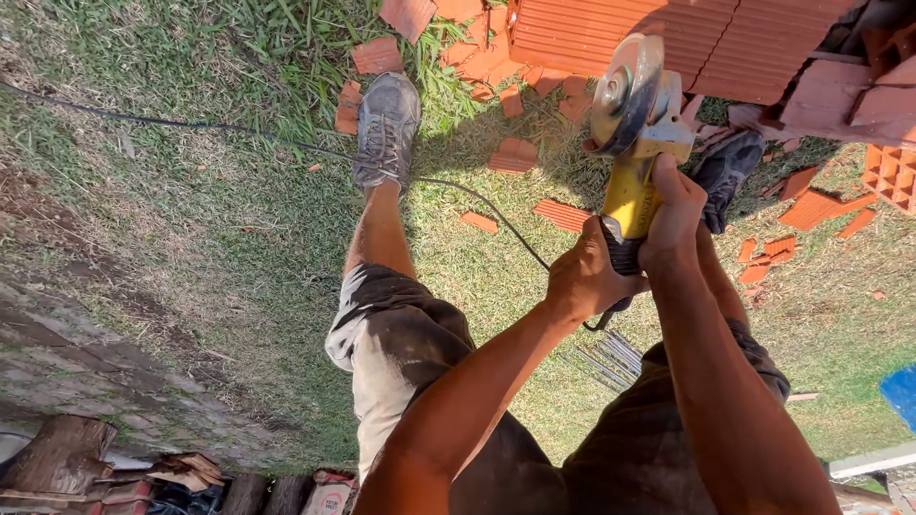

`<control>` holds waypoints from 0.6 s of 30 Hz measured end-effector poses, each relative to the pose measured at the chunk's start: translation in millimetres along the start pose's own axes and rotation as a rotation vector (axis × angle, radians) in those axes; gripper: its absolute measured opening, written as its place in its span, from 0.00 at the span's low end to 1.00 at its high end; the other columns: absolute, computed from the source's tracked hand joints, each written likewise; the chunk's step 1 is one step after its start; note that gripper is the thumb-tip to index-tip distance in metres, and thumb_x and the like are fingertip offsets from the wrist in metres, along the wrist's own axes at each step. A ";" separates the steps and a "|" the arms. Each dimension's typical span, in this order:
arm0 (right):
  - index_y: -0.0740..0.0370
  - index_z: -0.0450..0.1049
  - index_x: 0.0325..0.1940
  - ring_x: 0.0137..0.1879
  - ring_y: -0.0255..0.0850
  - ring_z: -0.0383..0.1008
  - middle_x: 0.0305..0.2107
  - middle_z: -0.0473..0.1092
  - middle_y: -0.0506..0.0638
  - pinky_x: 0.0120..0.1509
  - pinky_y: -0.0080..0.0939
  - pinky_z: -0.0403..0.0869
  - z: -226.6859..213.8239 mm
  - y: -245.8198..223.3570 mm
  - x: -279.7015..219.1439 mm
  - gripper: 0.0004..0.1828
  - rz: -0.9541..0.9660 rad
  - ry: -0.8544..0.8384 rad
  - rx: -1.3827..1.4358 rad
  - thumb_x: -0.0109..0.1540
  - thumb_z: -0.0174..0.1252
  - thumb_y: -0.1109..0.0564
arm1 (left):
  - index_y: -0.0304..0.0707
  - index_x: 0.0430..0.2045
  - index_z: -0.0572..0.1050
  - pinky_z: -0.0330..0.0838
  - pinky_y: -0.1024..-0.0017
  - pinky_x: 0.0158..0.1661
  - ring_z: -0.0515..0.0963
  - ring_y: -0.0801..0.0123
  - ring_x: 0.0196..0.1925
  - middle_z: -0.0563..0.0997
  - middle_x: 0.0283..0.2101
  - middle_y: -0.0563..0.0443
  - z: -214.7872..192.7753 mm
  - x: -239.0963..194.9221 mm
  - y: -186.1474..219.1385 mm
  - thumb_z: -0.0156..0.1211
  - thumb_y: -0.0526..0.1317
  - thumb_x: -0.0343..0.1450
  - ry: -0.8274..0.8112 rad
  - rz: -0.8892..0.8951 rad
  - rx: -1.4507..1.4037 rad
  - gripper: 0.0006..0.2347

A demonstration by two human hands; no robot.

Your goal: Cutting clay bricks using an electric angle grinder

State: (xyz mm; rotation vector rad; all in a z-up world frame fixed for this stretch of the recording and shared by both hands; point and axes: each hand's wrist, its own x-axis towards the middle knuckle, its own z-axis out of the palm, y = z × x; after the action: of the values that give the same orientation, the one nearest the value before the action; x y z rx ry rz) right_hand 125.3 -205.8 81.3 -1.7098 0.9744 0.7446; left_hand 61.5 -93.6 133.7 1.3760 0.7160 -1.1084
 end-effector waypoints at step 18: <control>0.56 0.72 0.36 0.39 0.45 0.79 0.32 0.73 0.53 0.52 0.53 0.82 4.9 -10.8 18.3 0.22 -0.038 -0.006 0.040 0.70 0.59 0.37 | 0.28 0.51 0.62 0.75 0.46 0.52 0.85 0.39 0.39 0.80 0.40 0.29 -35.2 -4.2 40.9 0.68 0.39 0.61 -0.025 0.046 -0.149 0.28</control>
State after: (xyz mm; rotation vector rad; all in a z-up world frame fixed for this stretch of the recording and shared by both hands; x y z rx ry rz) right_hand 143.4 -204.0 69.4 -1.6861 0.9446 0.7004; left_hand 104.3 -64.4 149.4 1.2445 0.7305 -1.0133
